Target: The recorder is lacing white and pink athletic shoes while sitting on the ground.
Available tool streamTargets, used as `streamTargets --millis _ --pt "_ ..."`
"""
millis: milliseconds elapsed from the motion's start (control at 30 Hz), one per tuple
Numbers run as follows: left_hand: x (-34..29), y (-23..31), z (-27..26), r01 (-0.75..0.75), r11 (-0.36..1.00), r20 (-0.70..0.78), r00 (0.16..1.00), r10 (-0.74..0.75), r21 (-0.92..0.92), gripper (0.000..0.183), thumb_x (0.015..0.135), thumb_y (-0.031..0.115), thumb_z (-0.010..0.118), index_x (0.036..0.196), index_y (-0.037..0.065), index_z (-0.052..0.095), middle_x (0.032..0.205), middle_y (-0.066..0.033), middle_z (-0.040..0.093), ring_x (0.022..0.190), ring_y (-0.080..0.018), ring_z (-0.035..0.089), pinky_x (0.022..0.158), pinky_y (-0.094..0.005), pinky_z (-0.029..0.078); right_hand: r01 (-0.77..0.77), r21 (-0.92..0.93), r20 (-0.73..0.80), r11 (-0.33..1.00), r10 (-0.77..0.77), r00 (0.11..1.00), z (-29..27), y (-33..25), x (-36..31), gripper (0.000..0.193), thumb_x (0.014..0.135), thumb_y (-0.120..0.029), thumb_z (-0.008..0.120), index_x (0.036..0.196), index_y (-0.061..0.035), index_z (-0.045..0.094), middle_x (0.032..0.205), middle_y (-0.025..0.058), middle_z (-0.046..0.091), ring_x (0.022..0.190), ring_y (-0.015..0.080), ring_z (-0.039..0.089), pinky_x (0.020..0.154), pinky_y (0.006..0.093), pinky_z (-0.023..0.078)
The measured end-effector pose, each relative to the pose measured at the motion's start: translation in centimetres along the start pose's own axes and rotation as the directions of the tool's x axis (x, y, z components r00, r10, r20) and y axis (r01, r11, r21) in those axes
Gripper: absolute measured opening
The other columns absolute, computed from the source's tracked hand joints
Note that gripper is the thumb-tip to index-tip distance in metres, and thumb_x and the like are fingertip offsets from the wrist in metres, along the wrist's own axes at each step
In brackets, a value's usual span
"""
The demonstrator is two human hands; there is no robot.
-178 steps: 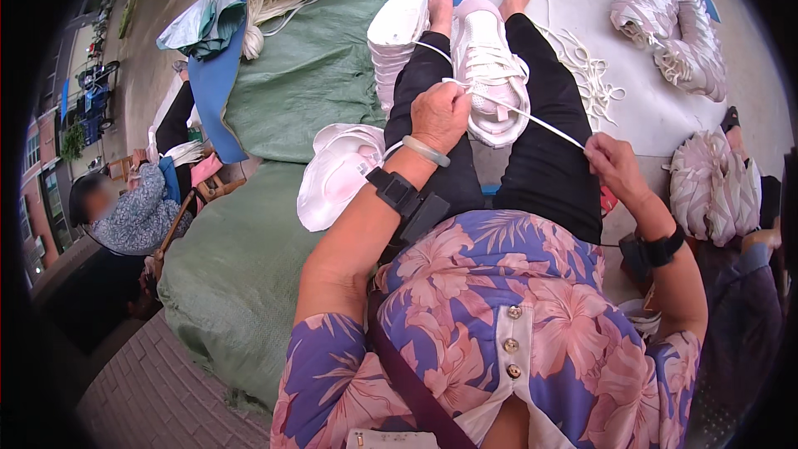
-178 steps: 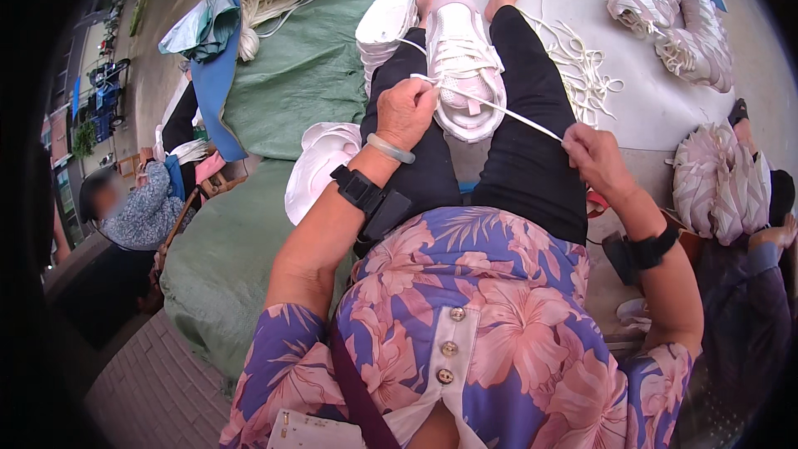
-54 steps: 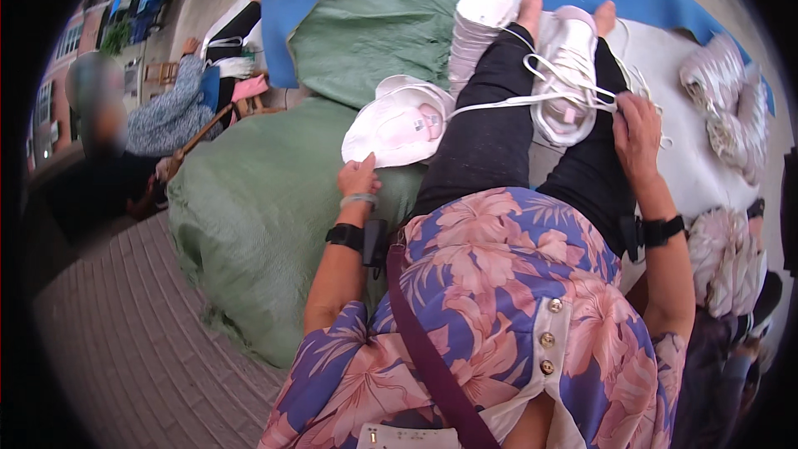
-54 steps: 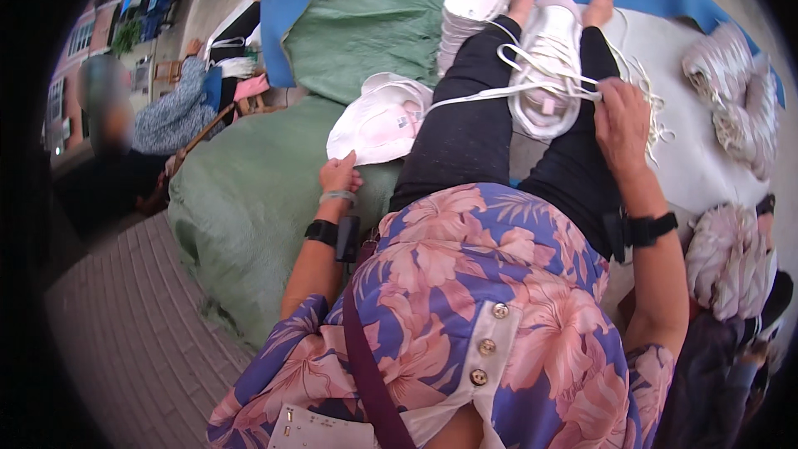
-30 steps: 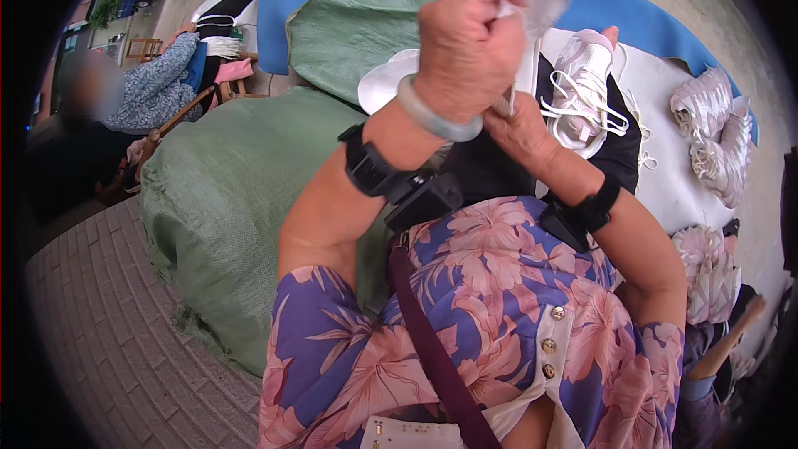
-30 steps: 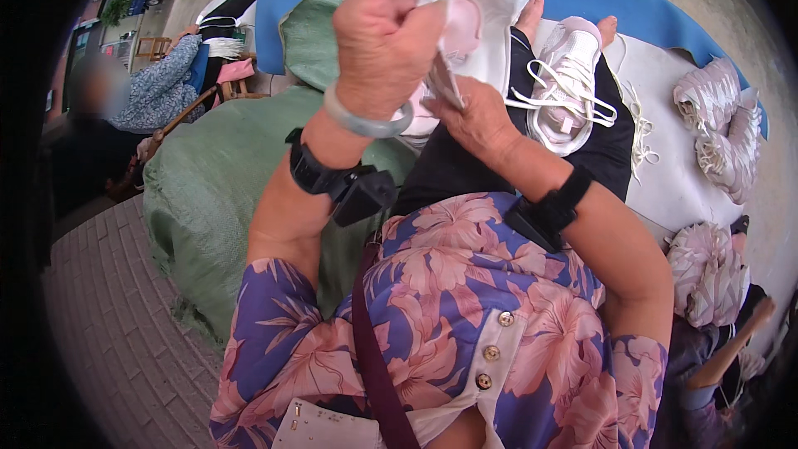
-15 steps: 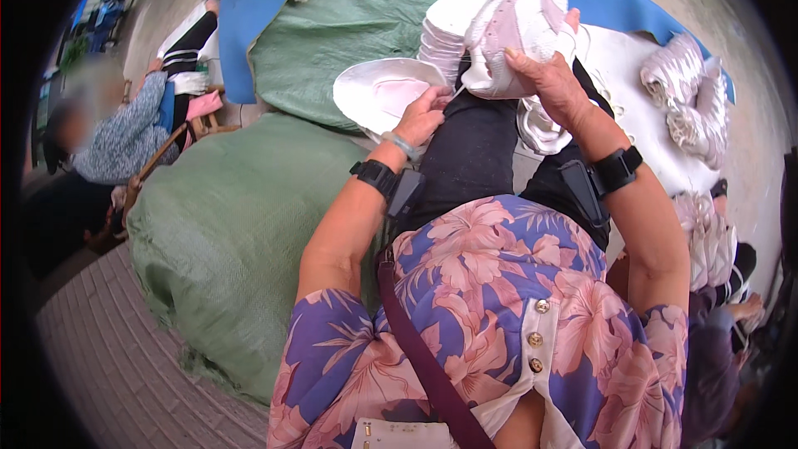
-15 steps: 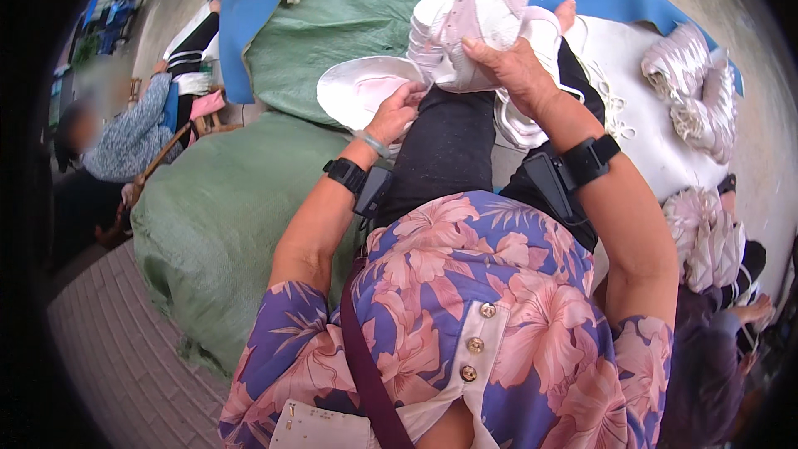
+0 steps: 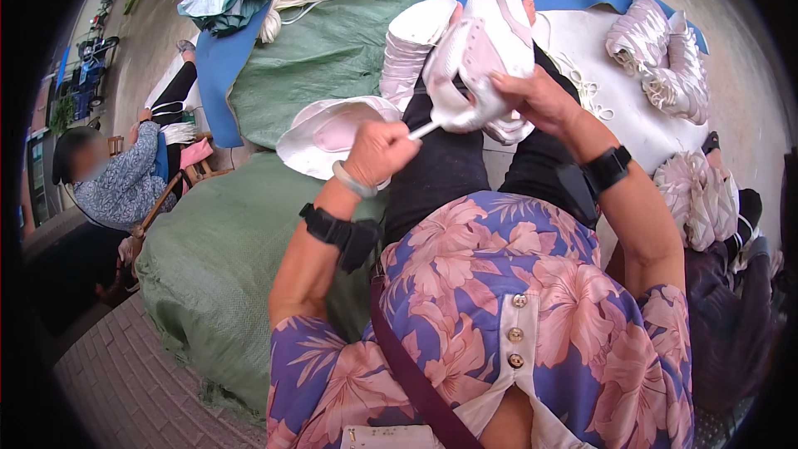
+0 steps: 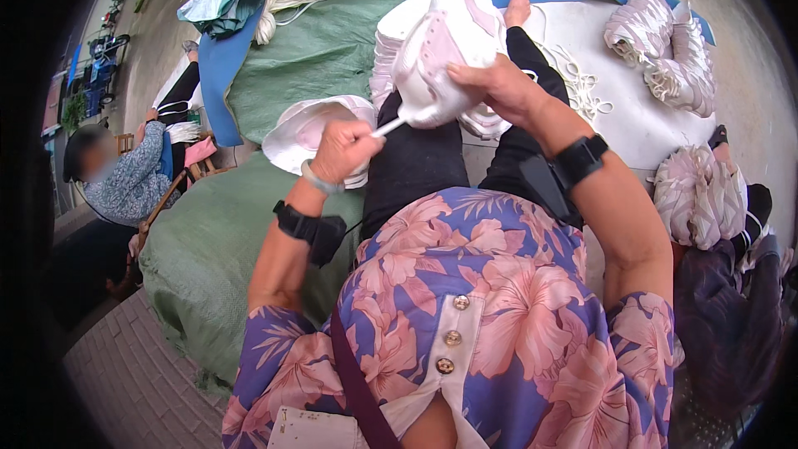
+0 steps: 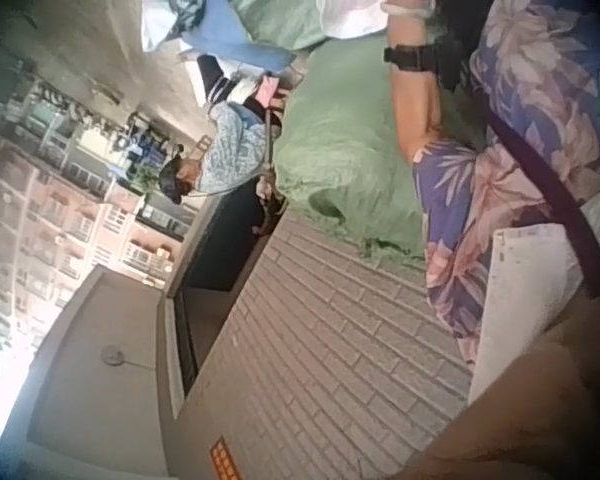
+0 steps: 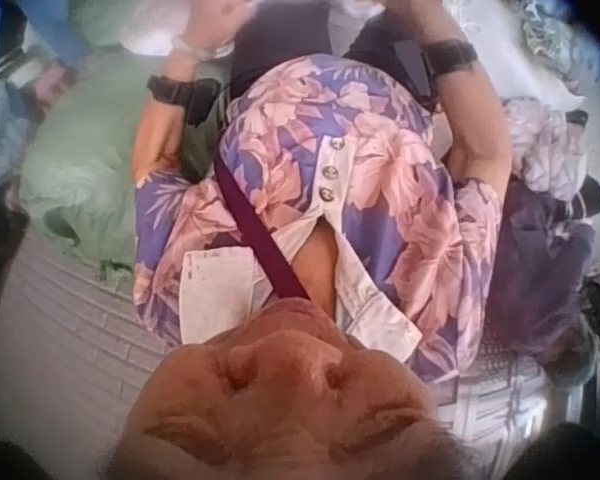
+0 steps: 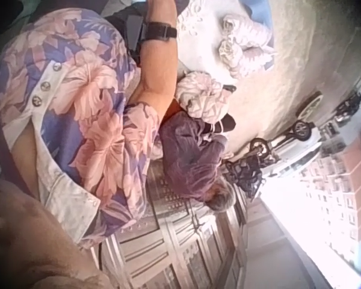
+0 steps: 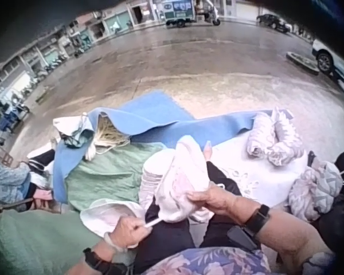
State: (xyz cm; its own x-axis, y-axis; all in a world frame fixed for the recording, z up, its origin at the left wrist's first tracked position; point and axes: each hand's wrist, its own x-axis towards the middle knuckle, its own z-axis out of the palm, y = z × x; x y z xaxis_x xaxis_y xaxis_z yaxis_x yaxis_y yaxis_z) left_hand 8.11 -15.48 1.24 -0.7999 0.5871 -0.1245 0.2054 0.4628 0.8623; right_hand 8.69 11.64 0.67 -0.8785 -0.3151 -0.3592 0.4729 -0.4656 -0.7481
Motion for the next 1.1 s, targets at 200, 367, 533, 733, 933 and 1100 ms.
streamTargets --millis 200,367,533,733,933,1100 --pt "0.7 1.1 3.5 0.074 0.95 0.104 0.989 -0.11 0.302 0.028 0.074 0.029 0.063 0.08 0.003 0.055 0.054 -0.0108 0.053 0.048 -0.0225 0.053 0.047 -0.0343 0.04 -0.1 0.166 0.107 0.981 0.083 0.991 -5.3 1.2 -6.2 0.053 0.074 -0.013 0.066 0.12 -0.0009 0.043 0.1 0.0117 0.059 0.088 0.0245 0.06 0.083 0.0391 0.047" --pt "4.1 2.4 5.9 0.157 0.953 0.096 0.978 -0.187 0.258 0.047 0.071 0.029 0.065 0.099 -0.004 0.048 0.057 -0.0116 0.055 0.054 -0.0189 0.059 0.048 -0.0302 0.044 -0.193 0.225 0.107 0.955 0.172 0.979 -6.7 2.4 -4.7 0.055 0.073 -0.007 0.067 0.122 -0.0015 0.043 0.11 0.0096 0.056 0.1 0.0218 0.055 0.089 0.0368 0.043" --pt "4.8 3.4 6.0 0.394 0.918 0.131 0.913 -0.386 -0.041 0.053 0.074 0.022 0.061 0.114 -0.005 0.04 0.065 -0.0086 0.059 0.053 -0.0149 0.058 0.048 -0.0238 0.045 -0.201 0.229 0.132 0.952 0.174 0.976 -6.7 1.9 -3.8 0.054 0.073 -0.008 0.067 0.122 -0.0015 0.043 0.111 0.0089 0.056 0.101 0.0202 0.055 0.089 0.0358 0.043" --pt "4.9 -0.2 3.8 0.411 0.725 0.362 0.902 -0.235 -0.552 0.08 0.068 0.006 0.058 0.136 0.002 0.016 0.138 -0.0185 0.023 0.11 -0.0248 0.044 0.08 -0.0311 0.045 -0.114 0.208 0.104 0.971 0.094 0.99 -5.3 2.6 -5.2 0.056 0.073 -0.008 0.067 0.123 -0.0025 0.042 0.111 0.0077 0.055 0.102 0.0175 0.054 0.09 0.0318 0.042" --pt "10.4 1.8 0.4 0.243 0.872 0.227 0.961 -0.157 -0.425 0.068 0.067 0.008 0.056 0.129 -0.002 0.031 0.129 -0.0152 0.037 0.115 -0.0266 0.039 0.091 -0.0332 0.038 -0.226 0.062 0.095 0.972 0.22 0.971 -4.2 1.4 -4.2 0.055 0.07 -0.006 0.068 0.119 0.0001 0.045 0.104 0.0084 0.058 0.094 0.0179 0.058 0.087 0.0301 0.044" --pt "15.2 1.8 -3.9 0.068 0.989 0.2 0.979 -0.041 -0.129 0.026 0.076 0.012 0.053 0.095 -0.004 0.062 0.089 -0.0069 0.062 0.076 -0.0127 0.058 0.07 -0.0235 0.045 -0.282 -0.207 0.109 0.937 0.308 0.945 -0.9 -1.3 -2.2 0.054 0.066 -0.01 0.07 0.114 0.0028 0.049 0.098 0.009 0.06 0.088 0.0163 0.059 0.079 0.0279 0.046"
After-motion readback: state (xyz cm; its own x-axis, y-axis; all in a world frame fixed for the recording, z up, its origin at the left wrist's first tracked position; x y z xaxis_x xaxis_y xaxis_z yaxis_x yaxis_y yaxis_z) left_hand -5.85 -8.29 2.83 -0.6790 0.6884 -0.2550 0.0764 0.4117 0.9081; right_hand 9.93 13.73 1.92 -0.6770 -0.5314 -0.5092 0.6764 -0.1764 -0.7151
